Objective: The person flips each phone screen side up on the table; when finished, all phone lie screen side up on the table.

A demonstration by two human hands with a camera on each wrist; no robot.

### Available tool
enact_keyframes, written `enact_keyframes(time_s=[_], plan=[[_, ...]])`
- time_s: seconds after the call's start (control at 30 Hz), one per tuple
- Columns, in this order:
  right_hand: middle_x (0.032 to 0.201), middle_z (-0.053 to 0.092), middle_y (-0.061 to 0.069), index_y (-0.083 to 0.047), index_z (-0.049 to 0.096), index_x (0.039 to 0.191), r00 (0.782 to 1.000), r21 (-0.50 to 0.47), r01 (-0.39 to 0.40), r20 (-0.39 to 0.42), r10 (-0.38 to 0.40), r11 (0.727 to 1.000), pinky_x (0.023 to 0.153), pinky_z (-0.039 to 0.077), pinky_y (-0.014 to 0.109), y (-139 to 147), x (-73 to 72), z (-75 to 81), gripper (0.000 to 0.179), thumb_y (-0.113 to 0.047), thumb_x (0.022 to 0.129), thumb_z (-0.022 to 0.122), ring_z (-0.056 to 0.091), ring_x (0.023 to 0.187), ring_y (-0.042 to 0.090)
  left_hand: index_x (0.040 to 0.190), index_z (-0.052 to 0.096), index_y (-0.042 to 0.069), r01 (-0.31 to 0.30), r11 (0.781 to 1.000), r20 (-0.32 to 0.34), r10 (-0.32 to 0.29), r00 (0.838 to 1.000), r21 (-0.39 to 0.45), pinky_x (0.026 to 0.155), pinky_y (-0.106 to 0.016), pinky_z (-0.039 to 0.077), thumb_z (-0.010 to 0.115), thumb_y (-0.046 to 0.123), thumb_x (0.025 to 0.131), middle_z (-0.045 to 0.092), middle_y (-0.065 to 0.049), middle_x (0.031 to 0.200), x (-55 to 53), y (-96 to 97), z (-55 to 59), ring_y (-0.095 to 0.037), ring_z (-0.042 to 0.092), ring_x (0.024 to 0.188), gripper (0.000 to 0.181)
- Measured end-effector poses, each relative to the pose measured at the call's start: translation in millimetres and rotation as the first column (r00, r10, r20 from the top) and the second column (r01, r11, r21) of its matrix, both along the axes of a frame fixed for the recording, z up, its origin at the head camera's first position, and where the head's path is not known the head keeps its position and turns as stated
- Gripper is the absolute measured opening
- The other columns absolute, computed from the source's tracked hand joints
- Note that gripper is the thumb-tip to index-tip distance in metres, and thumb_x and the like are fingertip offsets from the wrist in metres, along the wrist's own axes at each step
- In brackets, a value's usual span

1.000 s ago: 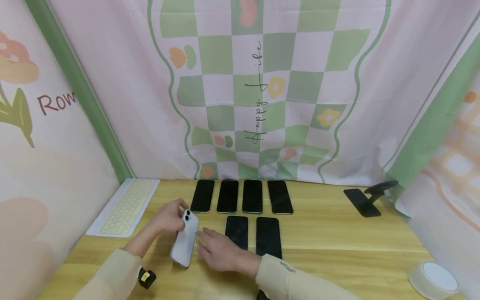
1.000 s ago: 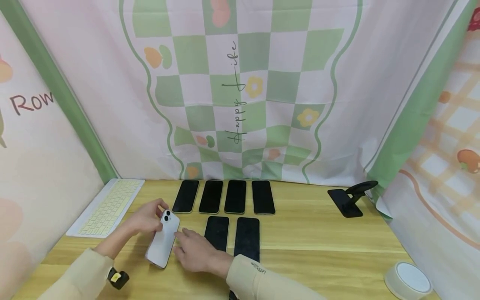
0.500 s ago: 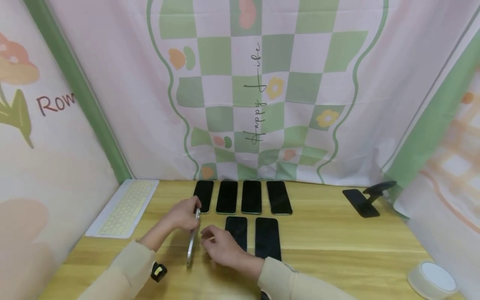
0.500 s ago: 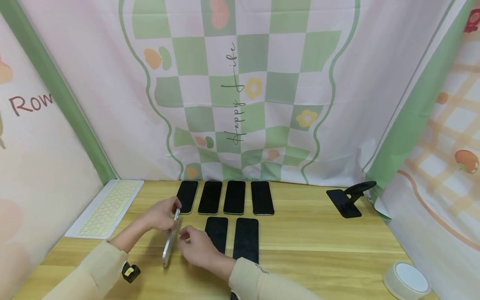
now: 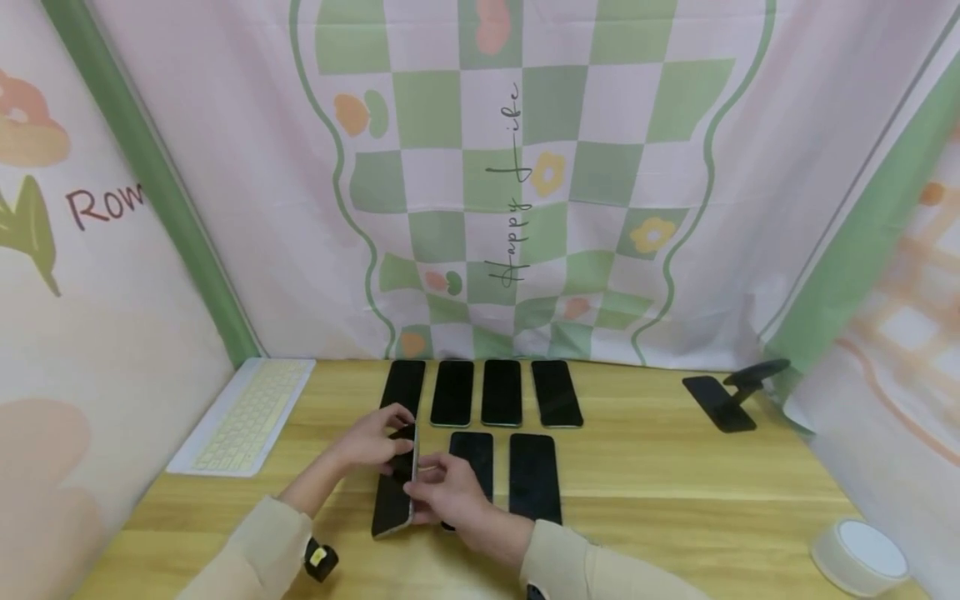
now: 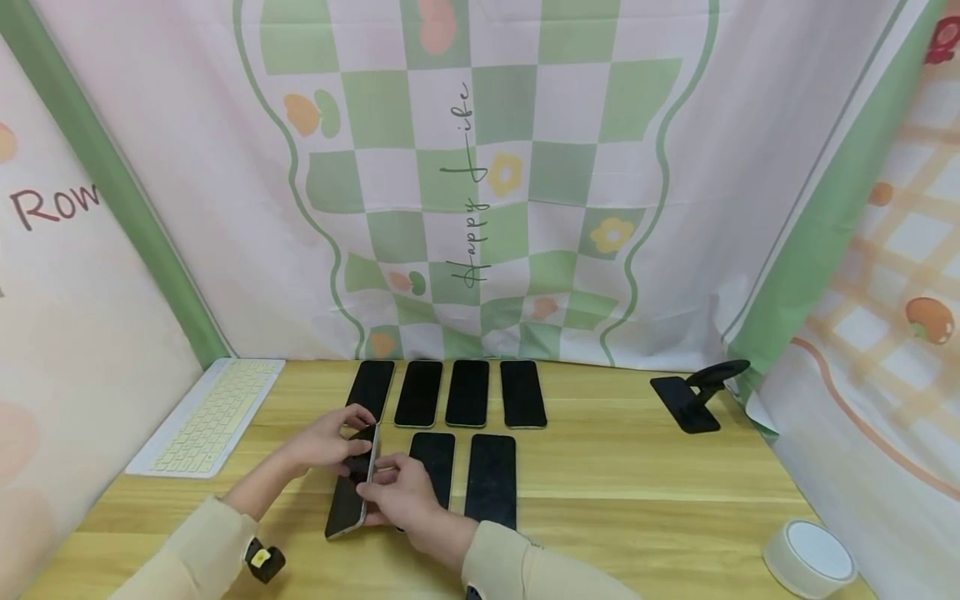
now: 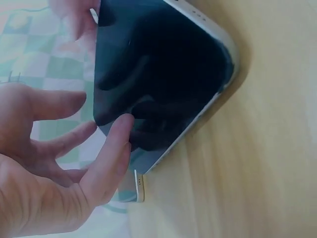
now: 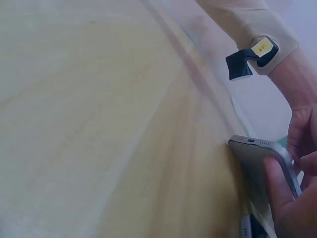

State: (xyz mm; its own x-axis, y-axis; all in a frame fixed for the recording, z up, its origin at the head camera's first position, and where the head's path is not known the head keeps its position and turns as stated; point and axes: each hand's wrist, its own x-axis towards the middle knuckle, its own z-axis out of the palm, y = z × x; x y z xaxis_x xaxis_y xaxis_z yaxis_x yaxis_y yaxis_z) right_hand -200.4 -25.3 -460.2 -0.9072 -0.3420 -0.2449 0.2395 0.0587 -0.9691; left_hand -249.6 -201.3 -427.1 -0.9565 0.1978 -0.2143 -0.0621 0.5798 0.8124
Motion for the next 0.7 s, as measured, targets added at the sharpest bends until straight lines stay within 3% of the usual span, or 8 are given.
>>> enact_keyframes(time_s=[0.1, 0.2, 0.27, 0.33, 0.43, 0.5, 0.6, 0.7], plan=[[0.114, 0.070, 0.022, 0.007, 0.054, 0.134, 1.000, 0.001, 0.013, -0.006, -0.013, 1.000, 0.070, 0.066, 0.036, 0.5, 0.7, -3.4, 0.047, 0.005, 0.090, 0.071, 0.077, 0.088, 0.025, 0.129, 0.062, 0.004, 0.002, 1.000, -0.010, -0.002, 1.000, -0.009, 0.065, -0.038, 0.065, 0.065, 0.002, 0.096, 0.057, -0.026, 0.142, 2.6, 0.4, -1.3, -0.028, 0.070, 0.097, 0.033], [0.114, 0.069, 0.023, 0.008, 0.054, 0.132, 0.999, 0.009, 0.027, -0.020, -0.026, 1.000, 0.069, 0.066, 0.036, 1.0, 0.4, -5.6, 0.047, 0.010, 0.087, 0.070, 0.077, 0.088, 0.026, 0.131, 0.063, 0.001, 0.054, 0.998, -0.062, -0.056, 0.997, -0.033, 0.062, -0.032, 0.063, 0.065, -0.003, 0.092, 0.058, -0.028, 0.140, 5.1, -1.5, -3.5, -0.020, 0.070, 0.081, 0.039], [0.113, 0.069, 0.023, 0.008, 0.054, 0.131, 0.999, 0.014, 0.030, -0.027, -0.030, 0.999, 0.069, 0.066, 0.037, 1.3, 0.0, -6.3, 0.048, 0.011, 0.087, 0.070, 0.076, 0.088, 0.025, 0.132, 0.064, 0.000, 0.101, 0.991, -0.128, -0.111, 0.986, -0.083, 0.057, -0.025, 0.057, 0.067, -0.006, 0.087, 0.064, -0.032, 0.129, 7.0, -4.0, -6.4, -0.014, 0.063, 0.065, 0.046], [0.112, 0.069, 0.022, 0.007, 0.055, 0.131, 0.999, 0.021, 0.032, -0.030, -0.031, 0.999, 0.068, 0.066, 0.037, 1.6, -0.3, -6.5, 0.048, 0.011, 0.086, 0.071, 0.076, 0.087, 0.024, 0.133, 0.064, -0.002, 0.140, 0.978, -0.209, -0.172, 0.963, -0.157, 0.057, -0.023, 0.052, 0.070, -0.006, 0.081, 0.066, -0.031, 0.124, 10.0, -7.7, -9.5, -0.013, 0.059, 0.063, 0.052], [0.111, 0.069, 0.020, 0.006, 0.056, 0.132, 0.999, 0.032, 0.030, -0.034, -0.029, 0.999, 0.068, 0.066, 0.036, 1.8, -0.3, -5.9, 0.049, 0.010, 0.086, 0.071, 0.075, 0.085, 0.022, 0.133, 0.065, -0.002, 0.175, 0.945, -0.306, -0.259, 0.916, -0.276, 0.075, -0.035, 0.059, 0.077, 0.000, 0.076, 0.067, -0.029, 0.126, 15.9, -13.6, -13.9, -0.025, 0.067, 0.086, 0.059], [0.111, 0.070, 0.020, 0.006, 0.056, 0.132, 0.999, 0.042, 0.027, -0.036, -0.026, 0.999, 0.068, 0.066, 0.036, 1.9, -0.3, -5.1, 0.049, 0.010, 0.086, 0.072, 0.075, 0.084, 0.021, 0.138, 0.063, -0.001, 0.205, 0.924, -0.325, -0.311, 0.893, -0.322, 0.095, -0.052, 0.058, 0.083, 0.008, 0.076, 0.059, -0.029, 0.141, 20.7, -17.7, -15.6, -0.040, 0.065, 0.112, 0.066], [0.113, 0.069, 0.020, 0.006, 0.056, 0.135, 0.999, 0.052, 0.016, -0.036, -0.015, 0.999, 0.070, 0.066, 0.036, 1.6, -0.1, -4.4, 0.051, 0.010, 0.086, 0.071, 0.076, 0.087, 0.022, 0.146, 0.055, -0.002, 0.274, 0.904, -0.298, -0.374, 0.878, -0.327, 0.110, -0.073, 0.041, 0.087, 0.018, 0.074, 0.047, -0.035, 0.153, 27.9, -23.0, -16.0, -0.056, 0.047, 0.137, 0.081], [0.122, 0.067, 0.023, 0.008, 0.053, 0.139, 1.000, 0.046, -0.004, -0.030, 0.005, 0.999, 0.074, 0.066, 0.038, 1.4, 1.1, -2.8, 0.055, 0.010, 0.086, 0.069, 0.076, 0.094, 0.028, 0.152, 0.047, -0.002, 0.328, 0.893, -0.255, -0.409, 0.876, -0.308, 0.112, -0.078, 0.035, 0.089, 0.023, 0.072, 0.035, -0.036, 0.160, 32.5, -27.2, -15.7, -0.060, 0.036, 0.142, 0.093]])
